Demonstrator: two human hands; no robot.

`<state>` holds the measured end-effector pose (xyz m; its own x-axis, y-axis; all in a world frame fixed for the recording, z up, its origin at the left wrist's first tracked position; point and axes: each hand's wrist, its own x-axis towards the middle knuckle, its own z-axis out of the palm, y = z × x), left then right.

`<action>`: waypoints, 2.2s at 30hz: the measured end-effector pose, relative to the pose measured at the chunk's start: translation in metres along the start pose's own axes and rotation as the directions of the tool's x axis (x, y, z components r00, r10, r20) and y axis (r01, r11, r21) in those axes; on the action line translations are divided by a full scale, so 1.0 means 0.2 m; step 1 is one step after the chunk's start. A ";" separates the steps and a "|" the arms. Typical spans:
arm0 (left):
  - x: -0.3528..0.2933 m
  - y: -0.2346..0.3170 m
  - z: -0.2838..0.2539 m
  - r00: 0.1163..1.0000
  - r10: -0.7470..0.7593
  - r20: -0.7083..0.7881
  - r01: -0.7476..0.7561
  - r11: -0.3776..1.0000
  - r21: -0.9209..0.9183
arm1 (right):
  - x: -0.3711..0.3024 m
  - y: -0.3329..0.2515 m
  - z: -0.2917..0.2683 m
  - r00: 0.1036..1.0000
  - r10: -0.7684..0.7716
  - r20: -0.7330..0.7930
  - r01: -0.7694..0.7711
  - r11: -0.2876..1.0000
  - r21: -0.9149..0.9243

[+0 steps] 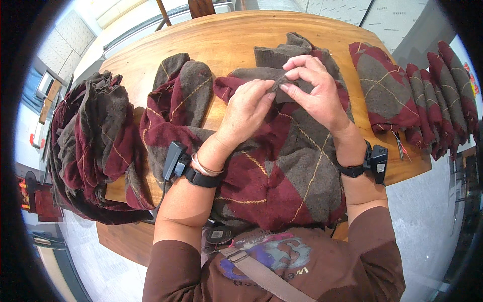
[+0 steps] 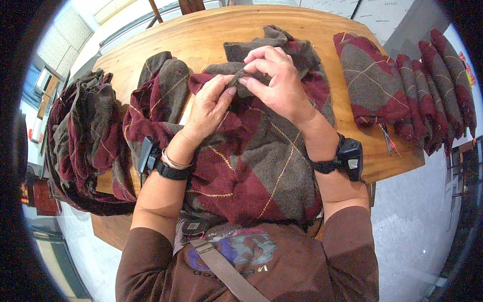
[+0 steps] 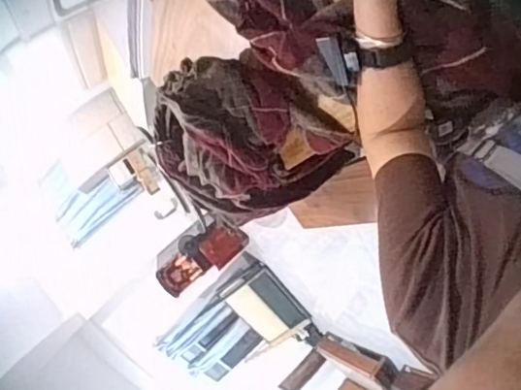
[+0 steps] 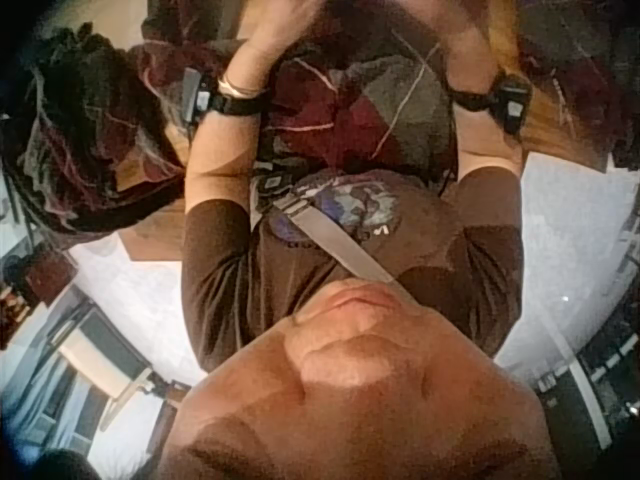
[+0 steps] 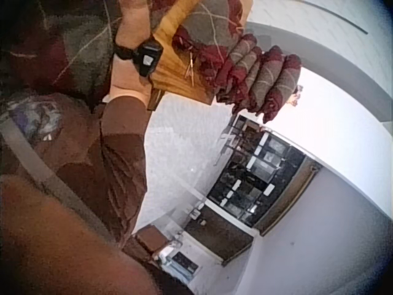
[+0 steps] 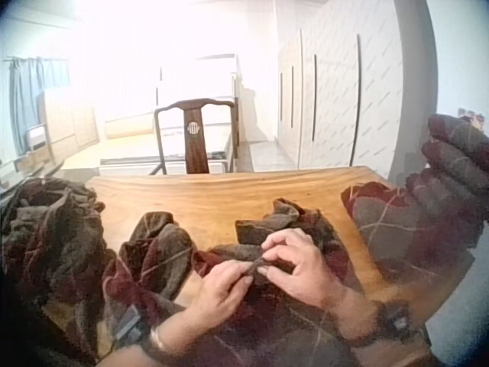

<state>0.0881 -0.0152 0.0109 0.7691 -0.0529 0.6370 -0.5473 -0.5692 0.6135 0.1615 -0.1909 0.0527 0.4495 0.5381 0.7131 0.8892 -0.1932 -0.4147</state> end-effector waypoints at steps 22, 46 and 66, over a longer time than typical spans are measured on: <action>0.08 -0.02 -0.45 0.872 -0.342 0.349 0.468 0.375 -0.800 | 0.03 0.22 -0.74 0.599 0.573 -0.559 0.073 0.657 0.751; 0.08 0.24 0.03 0.973 -0.036 -0.227 0.050 0.997 0.058 | 0.02 -0.16 -0.03 0.940 0.334 -0.069 -0.206 0.719 0.664; 0.04 0.14 0.04 0.933 -0.295 -0.206 0.153 0.844 -0.514 | 0.03 -0.05 0.06 0.947 0.310 0.078 -0.289 0.726 0.624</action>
<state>0.0820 -0.0381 0.0299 0.8107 0.2879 0.5097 -0.5141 -0.0665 0.8552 0.1550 -0.1751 0.0542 0.6950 0.5141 0.5027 0.4623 0.2160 -0.8600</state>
